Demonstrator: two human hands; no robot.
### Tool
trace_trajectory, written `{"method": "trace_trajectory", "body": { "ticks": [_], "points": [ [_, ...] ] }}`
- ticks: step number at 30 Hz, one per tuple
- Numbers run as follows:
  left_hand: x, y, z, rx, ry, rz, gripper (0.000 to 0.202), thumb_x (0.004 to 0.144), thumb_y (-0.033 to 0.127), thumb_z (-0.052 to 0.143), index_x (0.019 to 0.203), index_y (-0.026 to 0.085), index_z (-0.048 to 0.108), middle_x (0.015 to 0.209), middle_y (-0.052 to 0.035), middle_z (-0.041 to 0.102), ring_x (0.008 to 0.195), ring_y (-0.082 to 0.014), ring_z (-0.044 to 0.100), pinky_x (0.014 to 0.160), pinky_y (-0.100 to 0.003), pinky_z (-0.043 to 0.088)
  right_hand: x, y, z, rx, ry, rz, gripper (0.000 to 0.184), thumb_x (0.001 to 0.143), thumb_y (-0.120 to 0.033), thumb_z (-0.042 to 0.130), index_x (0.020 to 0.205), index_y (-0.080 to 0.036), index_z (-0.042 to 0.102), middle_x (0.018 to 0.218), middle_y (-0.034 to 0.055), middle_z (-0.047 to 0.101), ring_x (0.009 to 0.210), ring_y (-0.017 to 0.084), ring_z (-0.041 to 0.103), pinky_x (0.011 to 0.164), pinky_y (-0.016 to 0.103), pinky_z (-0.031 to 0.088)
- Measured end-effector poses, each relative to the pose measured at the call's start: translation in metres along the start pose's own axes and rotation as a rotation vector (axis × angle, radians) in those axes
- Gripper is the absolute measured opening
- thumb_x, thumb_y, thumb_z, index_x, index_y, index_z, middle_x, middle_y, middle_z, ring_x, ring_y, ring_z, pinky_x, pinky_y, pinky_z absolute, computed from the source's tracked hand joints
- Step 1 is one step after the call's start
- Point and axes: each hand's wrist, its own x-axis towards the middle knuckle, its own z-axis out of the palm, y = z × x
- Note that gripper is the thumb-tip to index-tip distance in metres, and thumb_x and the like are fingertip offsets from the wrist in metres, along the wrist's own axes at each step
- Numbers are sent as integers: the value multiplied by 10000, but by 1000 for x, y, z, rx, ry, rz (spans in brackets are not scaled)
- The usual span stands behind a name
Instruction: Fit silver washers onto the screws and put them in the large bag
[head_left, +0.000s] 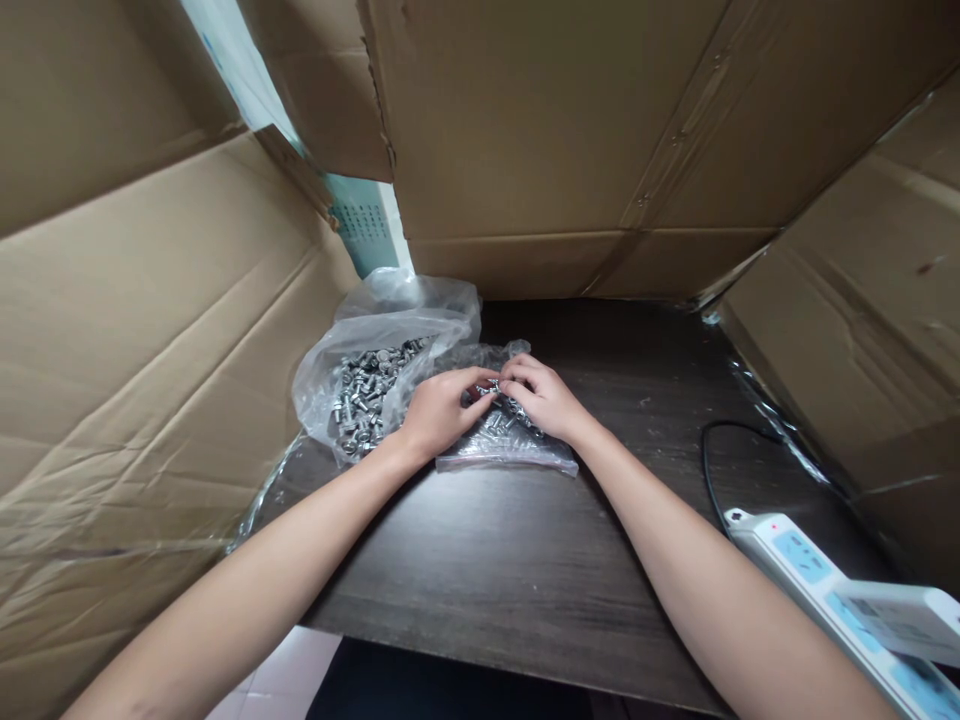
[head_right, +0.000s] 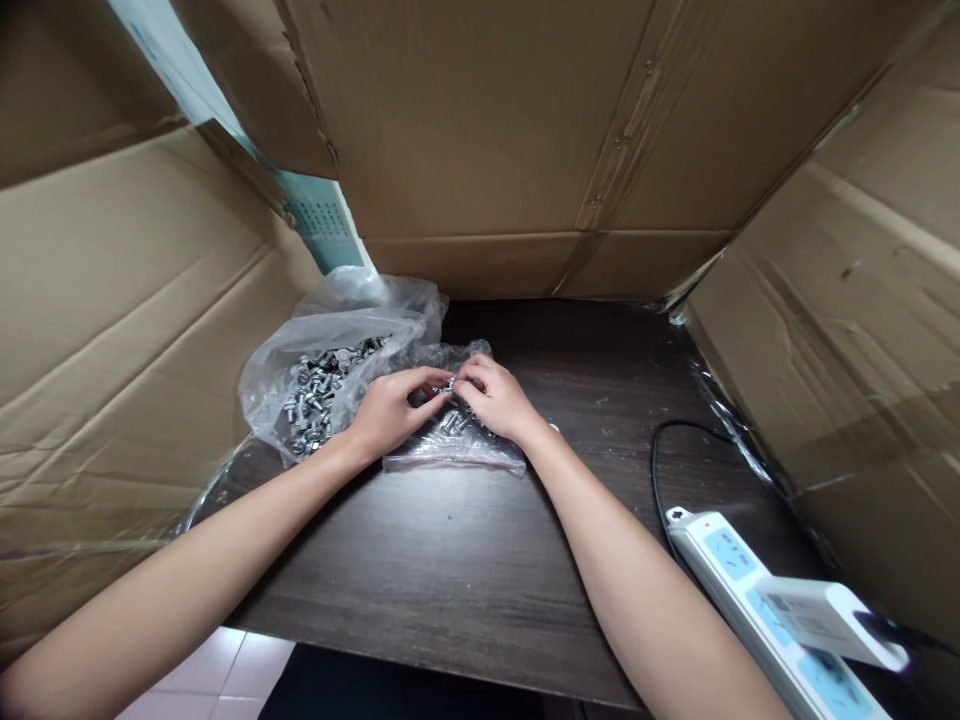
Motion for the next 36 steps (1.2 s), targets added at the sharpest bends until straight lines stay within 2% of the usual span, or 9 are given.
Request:
{"method": "trace_trajectory", "body": {
  "ticks": [4,11,14,19,23,26,33,36],
  "points": [
    [0,0,-1,-16,-3,9,209,919,223,682,1126,209,707,1015,-34,776,913,-205,737,823,-323,573,0,-3,-1,-21,-36,18,330,975,-309,494,704,-184,634,921,56,597,891,193,589,835,341,430],
    [0,1,-1,0,2,-11,201,914,214,690,1113,215,712,990,-21,775,872,-191,735,799,-297,565,0,-2,-1,-10,7,-1,63,863,-216,582,819,-192,621,891,35,592,833,188,554,765,323,413],
    [0,1,-1,-8,-10,-8,211,913,211,693,1124,215,706,993,-19,775,891,-194,736,808,-304,564,0,0,0,-6,-5,-8,114,877,-228,574,785,-189,630,921,44,597,863,191,562,787,327,417],
    [0,-1,0,-14,-8,-6,232,903,195,699,1135,208,698,998,-22,775,897,-199,735,809,-318,564,-1,-3,0,-36,-25,3,316,973,-319,510,714,-183,630,911,54,591,869,189,576,807,336,421],
    [0,-1,0,-10,-5,-11,218,910,199,687,1127,211,701,985,-20,774,879,-198,734,794,-314,562,-1,-4,-1,-33,1,1,165,931,-279,548,808,-193,617,864,34,577,822,185,555,763,325,410],
    [0,-1,0,-11,-5,-11,215,909,199,688,1124,214,700,988,-19,774,887,-199,735,793,-314,563,-1,-3,-1,-24,-1,-3,80,875,-227,573,809,-197,605,865,26,574,799,180,542,738,317,404],
    [-1,-3,1,-8,-2,-10,218,903,198,692,1120,212,700,967,-19,773,866,-194,734,785,-308,561,-1,-4,0,-40,-10,-16,238,946,-281,517,736,-192,587,883,47,595,850,189,569,783,327,421],
    [0,-2,1,-10,-5,-17,223,902,191,694,1124,212,699,974,-15,774,875,-198,734,787,-310,555,-1,-5,0,-47,-1,-12,166,925,-260,535,787,-194,597,862,36,581,806,181,551,753,320,415]
  ]
}}
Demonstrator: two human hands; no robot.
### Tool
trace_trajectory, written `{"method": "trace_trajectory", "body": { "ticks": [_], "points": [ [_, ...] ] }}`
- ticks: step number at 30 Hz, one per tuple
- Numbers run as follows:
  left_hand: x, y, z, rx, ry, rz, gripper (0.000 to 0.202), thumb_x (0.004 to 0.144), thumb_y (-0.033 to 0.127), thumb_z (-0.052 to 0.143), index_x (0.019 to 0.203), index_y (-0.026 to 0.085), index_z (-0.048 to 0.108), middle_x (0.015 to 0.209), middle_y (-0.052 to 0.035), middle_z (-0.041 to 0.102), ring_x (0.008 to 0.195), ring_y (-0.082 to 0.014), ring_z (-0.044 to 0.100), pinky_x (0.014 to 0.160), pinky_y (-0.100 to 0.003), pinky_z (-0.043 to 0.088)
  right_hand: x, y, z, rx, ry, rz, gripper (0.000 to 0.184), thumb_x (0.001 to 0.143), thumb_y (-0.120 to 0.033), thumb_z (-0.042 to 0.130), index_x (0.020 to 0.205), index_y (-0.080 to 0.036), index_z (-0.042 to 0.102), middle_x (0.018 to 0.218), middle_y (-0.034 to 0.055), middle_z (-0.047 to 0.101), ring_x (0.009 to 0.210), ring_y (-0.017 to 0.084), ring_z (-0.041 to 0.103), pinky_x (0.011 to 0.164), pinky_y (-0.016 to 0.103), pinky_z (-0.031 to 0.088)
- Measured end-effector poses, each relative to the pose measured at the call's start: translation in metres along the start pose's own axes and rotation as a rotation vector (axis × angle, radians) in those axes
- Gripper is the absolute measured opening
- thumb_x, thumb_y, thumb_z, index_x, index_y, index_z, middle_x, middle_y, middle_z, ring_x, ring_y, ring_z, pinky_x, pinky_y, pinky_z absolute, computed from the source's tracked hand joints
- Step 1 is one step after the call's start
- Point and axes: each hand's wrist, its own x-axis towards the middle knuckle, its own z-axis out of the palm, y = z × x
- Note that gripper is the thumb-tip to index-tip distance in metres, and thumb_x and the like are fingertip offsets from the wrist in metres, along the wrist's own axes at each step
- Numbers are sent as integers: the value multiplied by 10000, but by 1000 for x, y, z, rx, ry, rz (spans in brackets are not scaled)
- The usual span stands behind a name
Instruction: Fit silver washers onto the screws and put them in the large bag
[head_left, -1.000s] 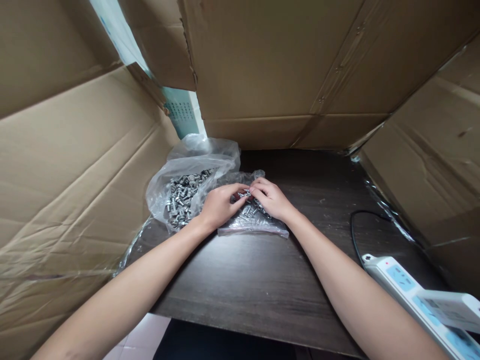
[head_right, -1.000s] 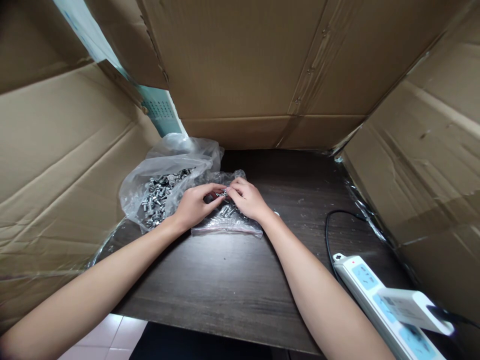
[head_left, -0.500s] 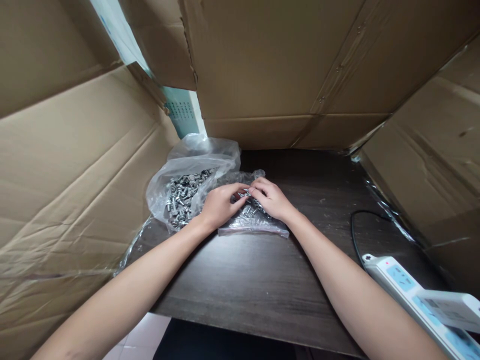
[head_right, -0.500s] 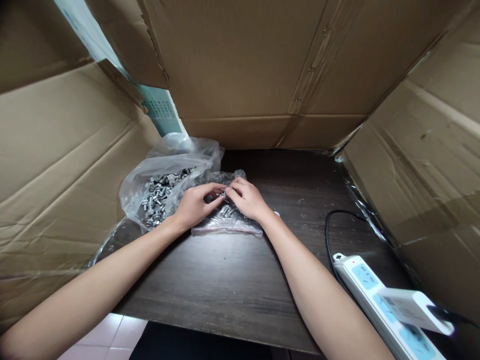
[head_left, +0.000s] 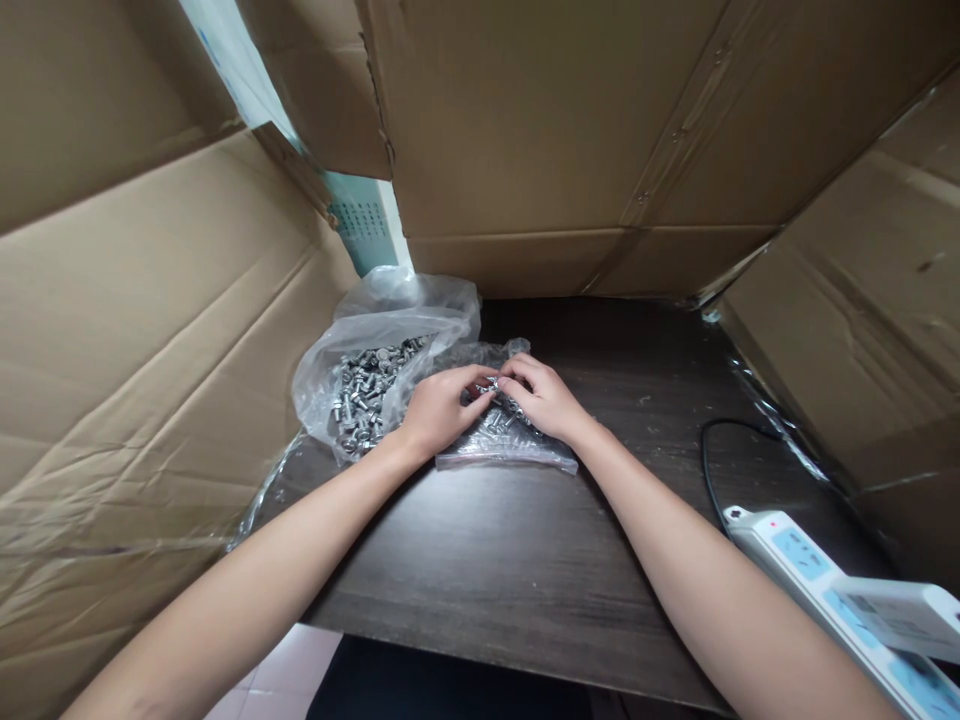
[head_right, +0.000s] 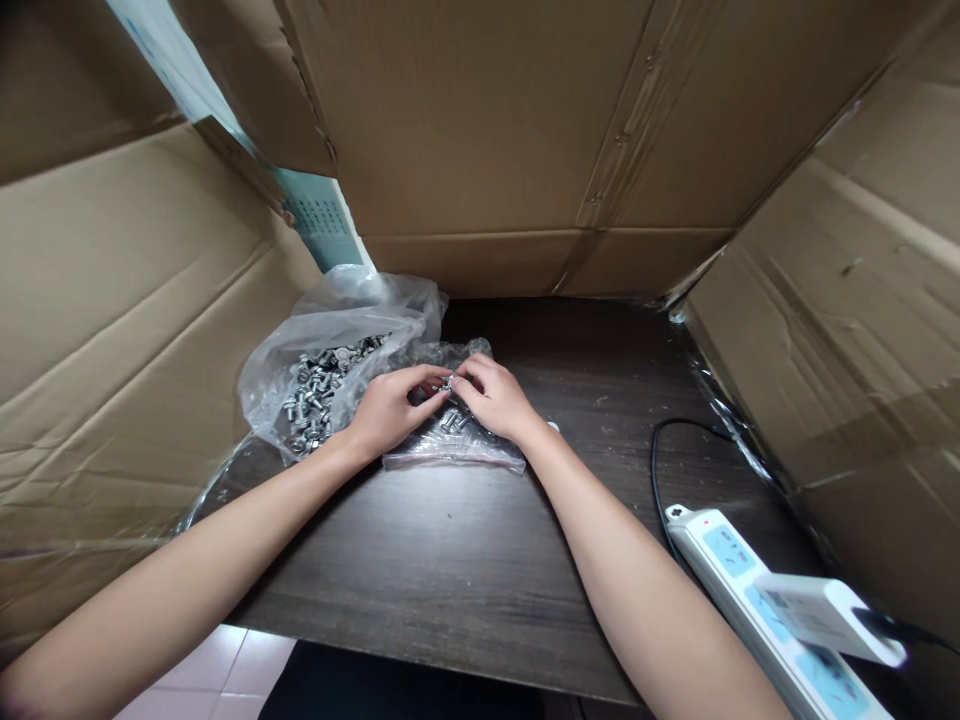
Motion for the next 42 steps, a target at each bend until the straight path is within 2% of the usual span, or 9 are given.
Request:
{"method": "trace_trajectory", "body": {
  "ticks": [4,11,15,17,23,29,35,39,42],
  "points": [
    [0,2,-1,-1,-11,-7,224,907,199,693,1130,221,701,1004,-13,775,896,-201,735,800,-313,552,0,1,-1,0,-5,3,56,859,-196,569,828,-199,616,866,26,581,788,177,540,732,310,411],
    [0,1,-1,2,-14,2,229,905,211,689,1133,222,697,979,-19,775,893,-208,736,802,-320,565,0,0,0,4,-23,2,259,962,-286,495,749,-194,608,883,46,595,864,193,586,806,334,424],
    [1,2,-2,4,-3,0,230,902,206,694,1130,228,701,971,-15,776,884,-204,737,798,-315,564,0,1,-1,26,-13,23,121,914,-230,526,843,-205,621,898,34,604,884,202,583,815,337,414],
    [1,2,-2,7,-7,-3,227,901,203,698,1127,226,702,973,-13,775,889,-205,736,799,-315,561,1,2,-1,18,-23,13,92,879,-201,543,831,-203,621,896,32,602,868,198,578,802,331,411],
    [1,2,-2,-8,-15,8,213,901,201,696,1113,220,702,967,-16,775,882,-201,736,795,-310,563,1,3,0,-4,-43,3,252,946,-247,484,735,-192,610,904,50,596,887,198,587,820,333,412],
    [1,2,-2,-16,-20,-4,217,901,193,700,1116,221,705,976,-11,774,873,-192,733,792,-305,553,0,2,-1,0,-24,25,81,878,-203,560,848,-196,635,872,26,584,811,182,552,760,312,400],
    [0,1,0,-16,-18,-1,215,903,203,703,1116,224,701,983,-5,773,889,-193,730,797,-302,546,1,2,0,-3,-31,11,247,947,-255,494,742,-182,611,894,46,591,868,188,579,801,321,407],
    [0,2,-1,-20,-19,-1,208,903,189,699,1108,223,705,986,-3,773,878,-188,730,786,-297,543,0,2,0,0,-22,25,104,890,-211,547,828,-192,628,869,28,588,824,184,559,770,316,403],
    [0,2,-2,-18,-26,-4,222,902,188,702,1120,223,704,988,-6,774,885,-191,729,798,-304,545,0,3,0,-11,-25,12,99,869,-187,548,821,-190,634,872,28,586,812,181,553,762,315,403]
  ]
}}
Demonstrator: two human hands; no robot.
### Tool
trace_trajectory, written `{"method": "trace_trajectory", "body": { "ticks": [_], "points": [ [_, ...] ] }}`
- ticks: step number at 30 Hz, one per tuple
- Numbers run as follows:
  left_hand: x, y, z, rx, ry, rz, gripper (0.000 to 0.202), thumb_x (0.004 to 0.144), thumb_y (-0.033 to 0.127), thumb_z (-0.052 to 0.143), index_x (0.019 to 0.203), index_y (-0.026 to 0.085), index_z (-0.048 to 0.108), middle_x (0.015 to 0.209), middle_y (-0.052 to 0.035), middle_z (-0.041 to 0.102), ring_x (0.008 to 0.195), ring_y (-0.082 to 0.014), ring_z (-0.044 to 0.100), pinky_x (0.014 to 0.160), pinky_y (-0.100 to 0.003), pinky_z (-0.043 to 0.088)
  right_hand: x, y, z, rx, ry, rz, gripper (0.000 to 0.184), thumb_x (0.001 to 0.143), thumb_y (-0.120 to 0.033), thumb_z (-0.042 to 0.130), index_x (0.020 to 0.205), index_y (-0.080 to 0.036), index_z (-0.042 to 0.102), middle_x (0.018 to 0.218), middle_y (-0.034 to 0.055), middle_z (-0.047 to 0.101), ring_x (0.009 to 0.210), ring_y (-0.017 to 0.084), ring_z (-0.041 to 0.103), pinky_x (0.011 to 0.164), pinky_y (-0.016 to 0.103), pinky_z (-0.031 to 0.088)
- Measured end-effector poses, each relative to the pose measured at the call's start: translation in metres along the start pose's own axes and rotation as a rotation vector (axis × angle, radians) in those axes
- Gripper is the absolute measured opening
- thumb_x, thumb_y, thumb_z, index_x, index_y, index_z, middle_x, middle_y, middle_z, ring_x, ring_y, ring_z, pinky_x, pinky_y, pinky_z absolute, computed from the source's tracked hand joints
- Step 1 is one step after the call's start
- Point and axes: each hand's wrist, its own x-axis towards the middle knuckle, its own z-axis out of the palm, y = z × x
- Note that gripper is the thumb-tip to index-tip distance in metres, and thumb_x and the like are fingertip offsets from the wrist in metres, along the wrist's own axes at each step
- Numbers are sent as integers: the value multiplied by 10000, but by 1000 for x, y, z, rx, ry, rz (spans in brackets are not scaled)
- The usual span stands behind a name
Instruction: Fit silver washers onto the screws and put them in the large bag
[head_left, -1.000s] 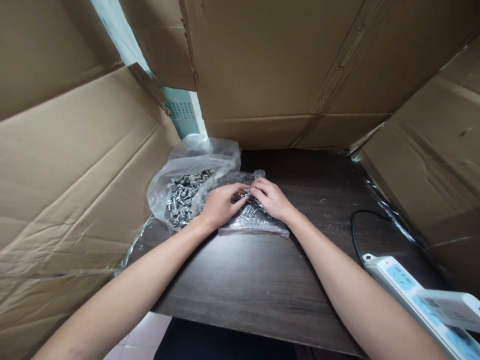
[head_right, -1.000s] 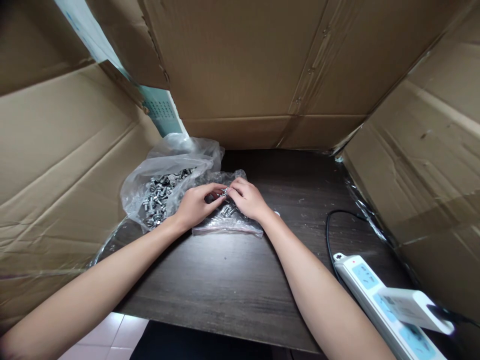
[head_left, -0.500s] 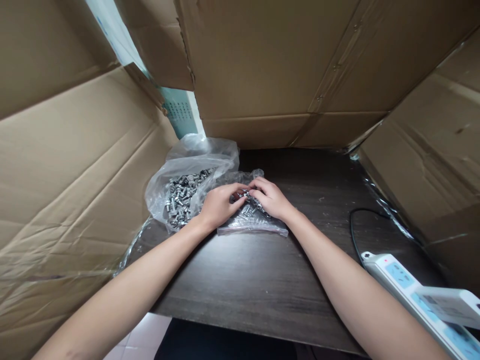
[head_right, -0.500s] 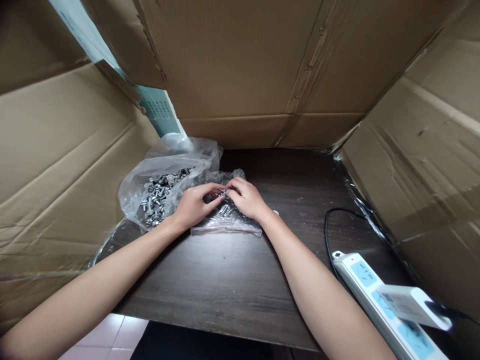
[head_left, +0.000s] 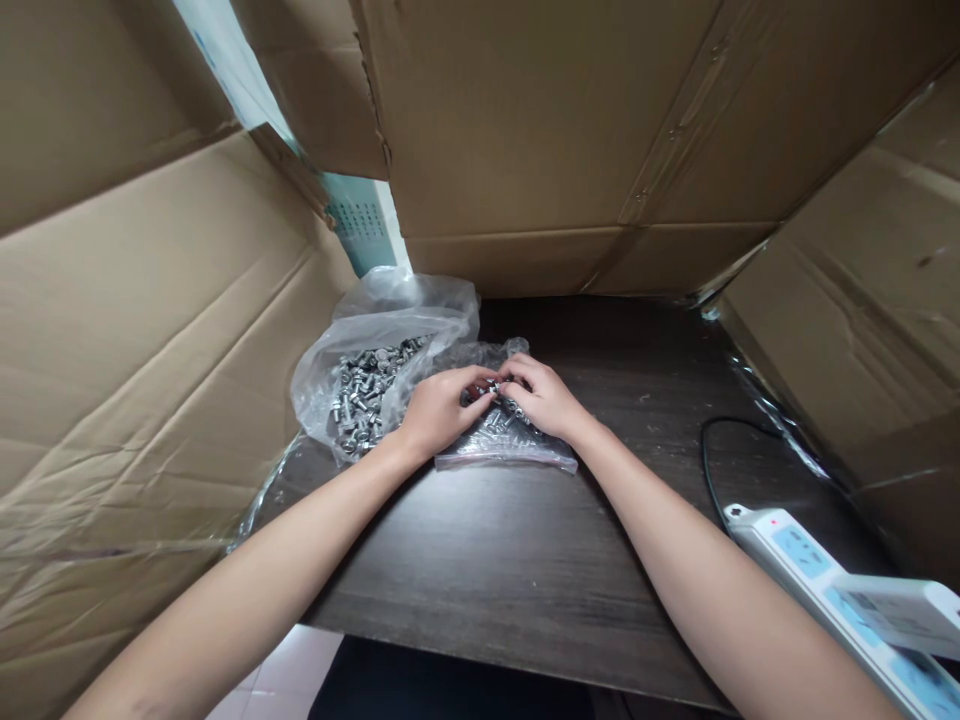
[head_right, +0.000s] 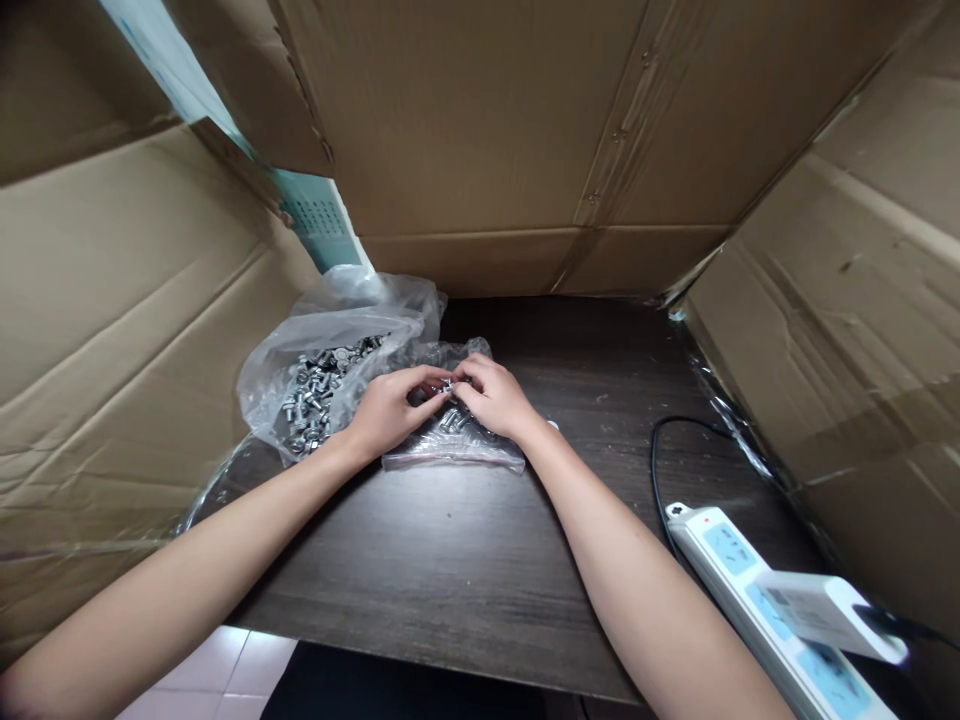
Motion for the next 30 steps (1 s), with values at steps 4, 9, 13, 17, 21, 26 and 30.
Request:
{"method": "trace_trajectory", "body": {
  "ticks": [4,9,13,17,21,26,30],
  "points": [
    [0,0,0,0,-4,9,208,902,192,705,1108,220,705,985,-7,774,888,-190,731,797,-302,546,1,1,1,-1,-15,-10,243,937,-235,490,735,-183,616,897,49,599,869,191,581,803,327,413],
    [0,-1,0,14,-2,7,142,891,173,706,1029,203,713,985,-10,776,873,-190,731,779,-295,542,0,0,0,11,6,8,97,866,-201,543,810,-191,622,861,30,589,811,186,557,751,317,401],
    [0,-1,0,27,-6,8,148,898,181,703,1042,211,717,1003,-11,776,894,-195,728,799,-302,540,0,0,0,-3,7,3,78,838,-200,556,817,-192,630,859,25,581,780,178,543,735,315,395],
    [0,-1,0,36,-10,11,128,900,192,703,1027,204,716,991,-15,774,895,-200,726,795,-305,540,0,0,1,6,-4,-4,209,901,-250,505,733,-185,611,888,45,599,857,192,581,787,327,405],
    [0,-2,1,37,-8,13,133,903,189,696,1033,206,713,991,-18,773,893,-197,724,798,-302,541,0,1,1,-4,11,5,151,889,-241,522,789,-189,623,864,36,596,829,188,569,770,323,402],
    [0,-2,1,30,-9,24,152,905,183,699,1053,214,713,1013,-13,774,900,-194,723,804,-305,535,0,1,0,-6,3,-6,84,835,-195,552,806,-190,630,866,27,591,782,175,544,738,313,395],
    [0,-2,1,42,-11,14,143,901,196,707,1044,207,711,1002,-17,773,904,-203,723,802,-315,536,0,1,1,-6,-9,-9,206,903,-231,505,737,-185,618,893,42,600,849,185,579,786,321,405]
  ]
}}
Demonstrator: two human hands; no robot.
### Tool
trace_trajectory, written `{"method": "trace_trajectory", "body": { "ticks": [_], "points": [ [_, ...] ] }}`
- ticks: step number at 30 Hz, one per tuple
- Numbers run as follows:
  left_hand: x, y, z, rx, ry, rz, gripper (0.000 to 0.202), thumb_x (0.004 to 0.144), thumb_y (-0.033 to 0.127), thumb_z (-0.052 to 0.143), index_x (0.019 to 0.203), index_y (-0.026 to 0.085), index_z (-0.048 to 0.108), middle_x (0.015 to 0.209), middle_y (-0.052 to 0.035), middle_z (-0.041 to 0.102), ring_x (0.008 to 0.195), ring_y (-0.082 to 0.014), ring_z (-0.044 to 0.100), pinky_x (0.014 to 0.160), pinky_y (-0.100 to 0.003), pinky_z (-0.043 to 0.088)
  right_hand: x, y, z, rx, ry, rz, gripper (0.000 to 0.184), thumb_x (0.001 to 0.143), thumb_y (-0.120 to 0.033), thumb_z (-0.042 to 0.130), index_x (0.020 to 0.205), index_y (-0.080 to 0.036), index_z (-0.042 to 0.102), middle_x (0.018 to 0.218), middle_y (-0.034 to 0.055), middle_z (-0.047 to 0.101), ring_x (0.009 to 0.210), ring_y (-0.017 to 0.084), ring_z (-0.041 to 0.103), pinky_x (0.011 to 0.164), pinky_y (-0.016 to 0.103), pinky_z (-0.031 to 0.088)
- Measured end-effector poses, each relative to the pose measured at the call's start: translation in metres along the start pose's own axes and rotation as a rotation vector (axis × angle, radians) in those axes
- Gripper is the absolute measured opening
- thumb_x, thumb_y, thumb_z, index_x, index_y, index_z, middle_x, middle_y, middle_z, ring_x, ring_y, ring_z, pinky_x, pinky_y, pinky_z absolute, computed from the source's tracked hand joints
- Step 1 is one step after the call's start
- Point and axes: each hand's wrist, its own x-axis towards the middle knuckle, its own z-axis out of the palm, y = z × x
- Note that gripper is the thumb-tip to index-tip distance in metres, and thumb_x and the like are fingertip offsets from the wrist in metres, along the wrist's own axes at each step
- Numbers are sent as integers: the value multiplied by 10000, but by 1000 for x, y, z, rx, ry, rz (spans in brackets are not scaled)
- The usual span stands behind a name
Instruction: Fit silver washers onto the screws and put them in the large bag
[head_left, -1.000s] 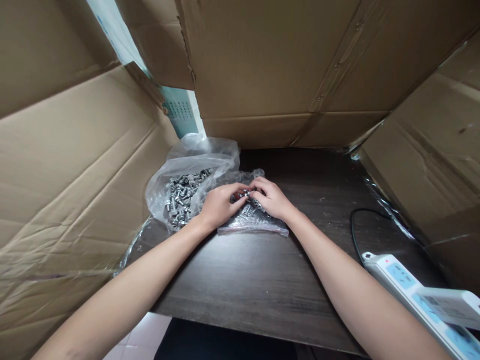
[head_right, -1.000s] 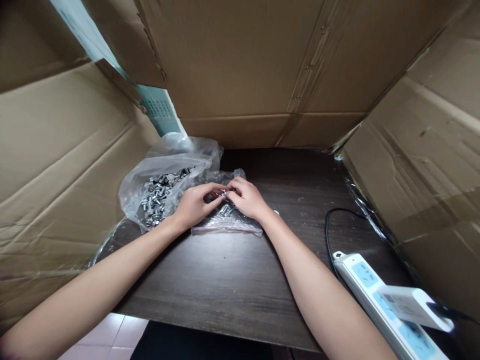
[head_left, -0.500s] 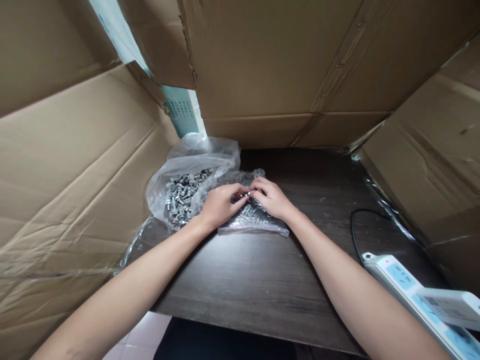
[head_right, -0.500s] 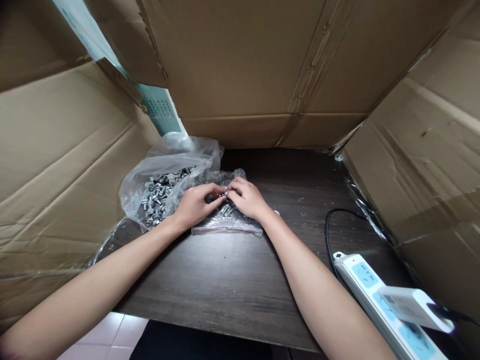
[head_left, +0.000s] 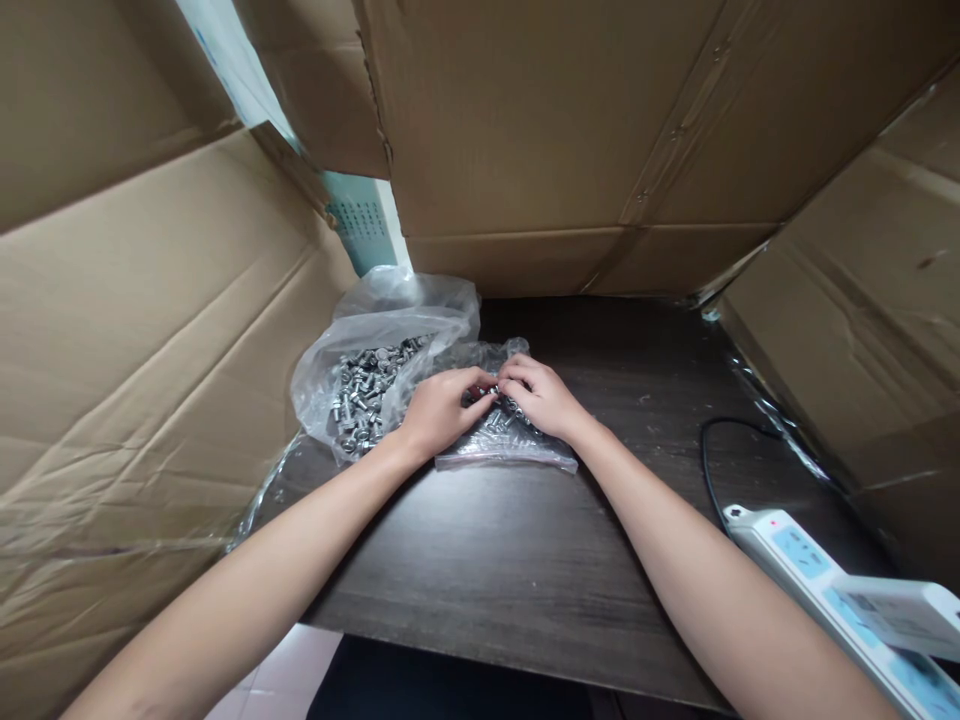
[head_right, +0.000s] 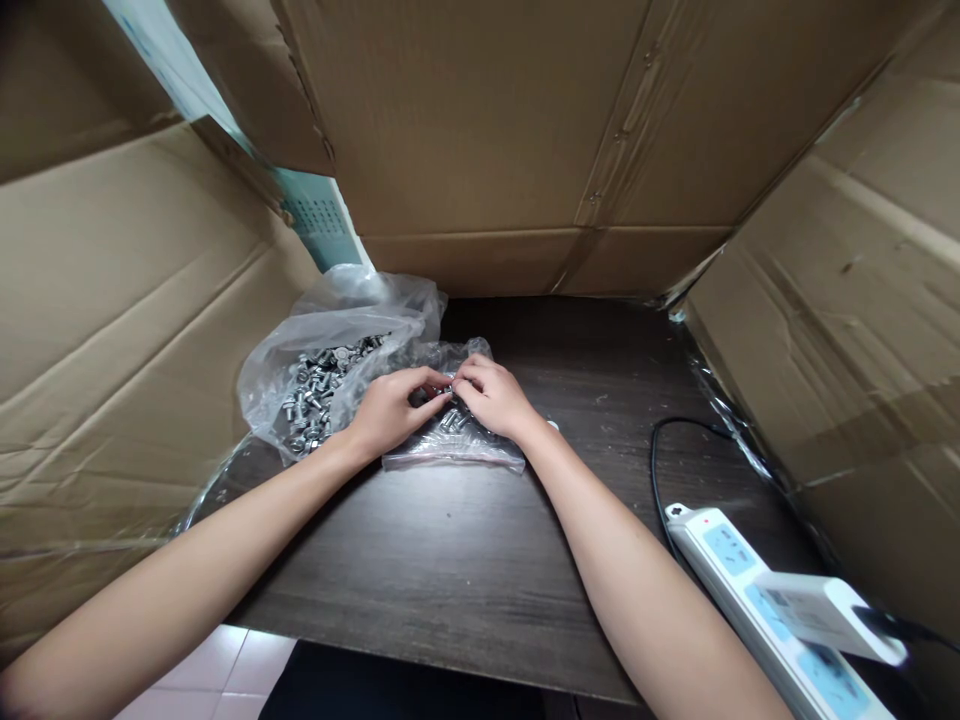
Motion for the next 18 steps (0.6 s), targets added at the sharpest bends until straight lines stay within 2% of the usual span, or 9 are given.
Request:
{"method": "trace_trajectory", "body": {
  "ticks": [2,7,10,16,18],
  "points": [
    [0,0,0,-5,-2,-11,145,900,193,706,1044,205,710,991,-16,772,887,-200,724,791,-311,536,0,-1,0,-4,4,8,232,923,-251,496,733,-184,610,885,42,597,849,186,579,787,322,405],
    [0,0,0,-3,1,2,153,902,188,699,1053,207,712,1007,-18,772,907,-201,722,804,-314,537,-1,-1,-1,2,26,35,65,848,-198,560,841,-192,625,841,14,576,770,170,535,730,302,395],
    [0,0,0,-9,-1,8,152,912,200,690,1062,209,714,1025,-23,772,917,-202,722,815,-319,541,0,-1,-2,-3,12,23,72,829,-177,561,832,-191,632,848,15,580,756,165,526,721,299,393],
    [0,0,0,-12,-7,-3,146,910,214,688,1054,205,711,982,-31,772,889,-208,725,806,-325,552,0,-1,0,7,4,6,215,924,-240,507,744,-186,611,883,44,601,842,183,571,767,313,409],
    [0,0,0,-11,-2,-4,149,909,208,689,1056,207,710,981,-27,772,880,-203,726,801,-318,551,0,-1,0,7,14,17,172,910,-239,523,770,-189,609,869,37,597,817,180,560,755,312,406]
  ]
}}
